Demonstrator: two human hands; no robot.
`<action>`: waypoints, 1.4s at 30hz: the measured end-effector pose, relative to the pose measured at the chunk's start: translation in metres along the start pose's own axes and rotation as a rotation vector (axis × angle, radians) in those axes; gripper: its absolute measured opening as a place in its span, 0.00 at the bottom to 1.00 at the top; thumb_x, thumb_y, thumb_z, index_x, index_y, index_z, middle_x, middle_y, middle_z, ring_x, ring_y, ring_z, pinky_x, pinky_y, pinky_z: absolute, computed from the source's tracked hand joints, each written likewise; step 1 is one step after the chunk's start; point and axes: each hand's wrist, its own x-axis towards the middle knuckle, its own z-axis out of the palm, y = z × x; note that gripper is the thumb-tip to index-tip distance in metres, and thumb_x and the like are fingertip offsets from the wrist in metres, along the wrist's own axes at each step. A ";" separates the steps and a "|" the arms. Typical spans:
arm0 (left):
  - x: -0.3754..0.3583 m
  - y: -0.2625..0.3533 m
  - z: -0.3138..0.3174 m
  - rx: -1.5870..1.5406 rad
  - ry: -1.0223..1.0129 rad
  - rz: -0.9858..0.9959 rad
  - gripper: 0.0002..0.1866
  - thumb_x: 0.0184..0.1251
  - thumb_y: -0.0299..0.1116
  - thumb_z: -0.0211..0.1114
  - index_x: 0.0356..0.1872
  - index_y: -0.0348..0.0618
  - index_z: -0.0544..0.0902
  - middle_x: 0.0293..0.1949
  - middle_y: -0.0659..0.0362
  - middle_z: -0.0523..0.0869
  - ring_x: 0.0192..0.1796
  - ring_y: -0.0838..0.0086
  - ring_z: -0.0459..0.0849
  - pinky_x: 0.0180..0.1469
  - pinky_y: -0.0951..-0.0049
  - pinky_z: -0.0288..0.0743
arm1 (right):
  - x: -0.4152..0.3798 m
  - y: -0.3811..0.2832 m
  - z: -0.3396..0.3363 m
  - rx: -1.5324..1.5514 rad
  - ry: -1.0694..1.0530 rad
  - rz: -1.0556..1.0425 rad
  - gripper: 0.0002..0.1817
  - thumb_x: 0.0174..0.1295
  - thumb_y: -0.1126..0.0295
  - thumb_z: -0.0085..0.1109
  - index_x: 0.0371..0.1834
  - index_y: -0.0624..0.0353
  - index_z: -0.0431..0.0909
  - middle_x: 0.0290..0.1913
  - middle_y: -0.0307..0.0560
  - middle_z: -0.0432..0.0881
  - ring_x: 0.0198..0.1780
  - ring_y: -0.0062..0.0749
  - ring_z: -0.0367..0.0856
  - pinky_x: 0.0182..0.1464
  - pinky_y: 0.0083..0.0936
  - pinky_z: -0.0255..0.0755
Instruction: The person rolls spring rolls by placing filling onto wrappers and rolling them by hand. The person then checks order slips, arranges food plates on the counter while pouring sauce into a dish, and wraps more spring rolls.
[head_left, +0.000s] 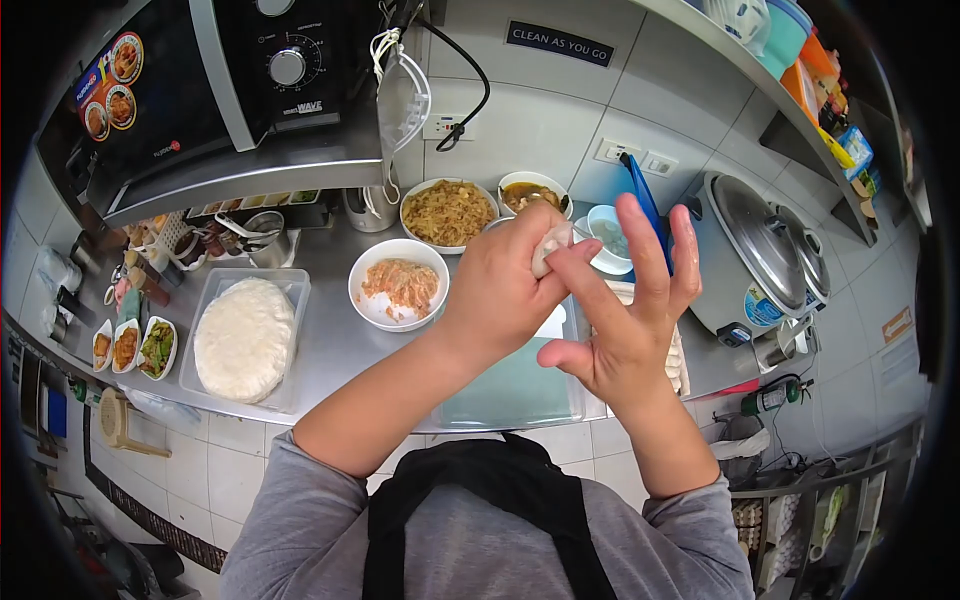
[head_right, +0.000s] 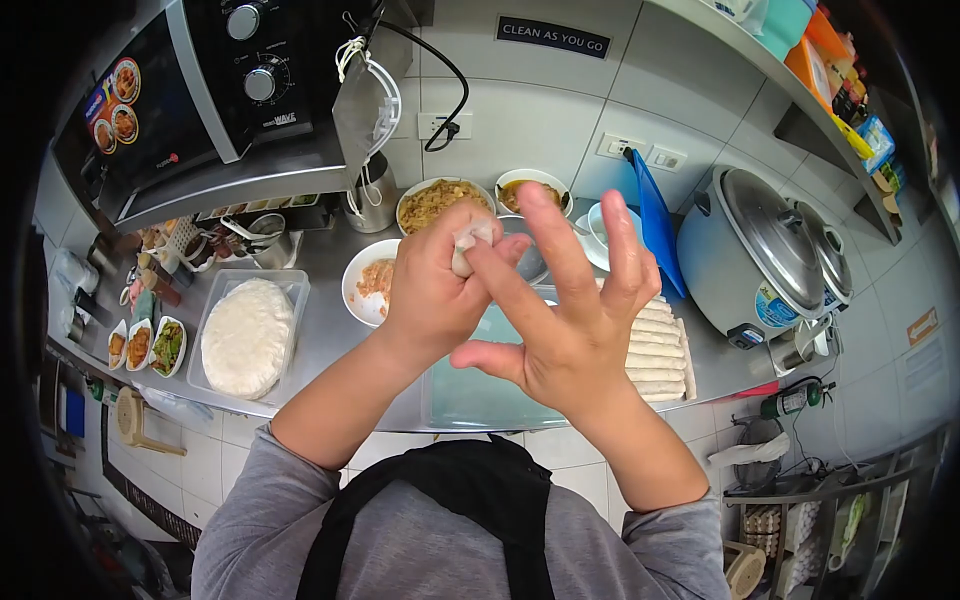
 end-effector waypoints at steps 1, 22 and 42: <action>0.000 -0.003 0.001 0.000 0.000 -0.002 0.14 0.62 0.35 0.72 0.33 0.42 0.74 0.26 0.53 0.82 0.27 0.55 0.82 0.29 0.63 0.73 | 0.008 -0.004 -0.007 -0.038 -0.082 0.001 0.37 0.64 0.27 0.42 0.47 0.46 0.87 0.71 0.50 0.71 0.76 0.57 0.55 0.73 0.50 0.45; 0.011 -0.005 -0.028 -0.622 -0.932 -0.195 0.13 0.64 0.40 0.73 0.34 0.42 0.82 0.33 0.61 0.86 0.39 0.76 0.84 0.42 0.72 0.76 | 0.058 0.028 -0.047 0.476 -0.546 -0.068 0.07 0.53 0.62 0.72 0.32 0.50 0.88 0.67 0.52 0.75 0.68 0.51 0.67 0.68 0.45 0.56; 0.018 -0.014 -0.002 -0.714 -1.038 -0.229 0.12 0.64 0.36 0.73 0.42 0.39 0.84 0.36 0.62 0.86 0.41 0.75 0.84 0.45 0.74 0.77 | 0.062 0.049 -0.053 0.603 -0.740 -0.019 0.12 0.39 0.75 0.73 0.31 0.53 0.87 0.64 0.42 0.78 0.58 0.41 0.74 0.58 0.37 0.65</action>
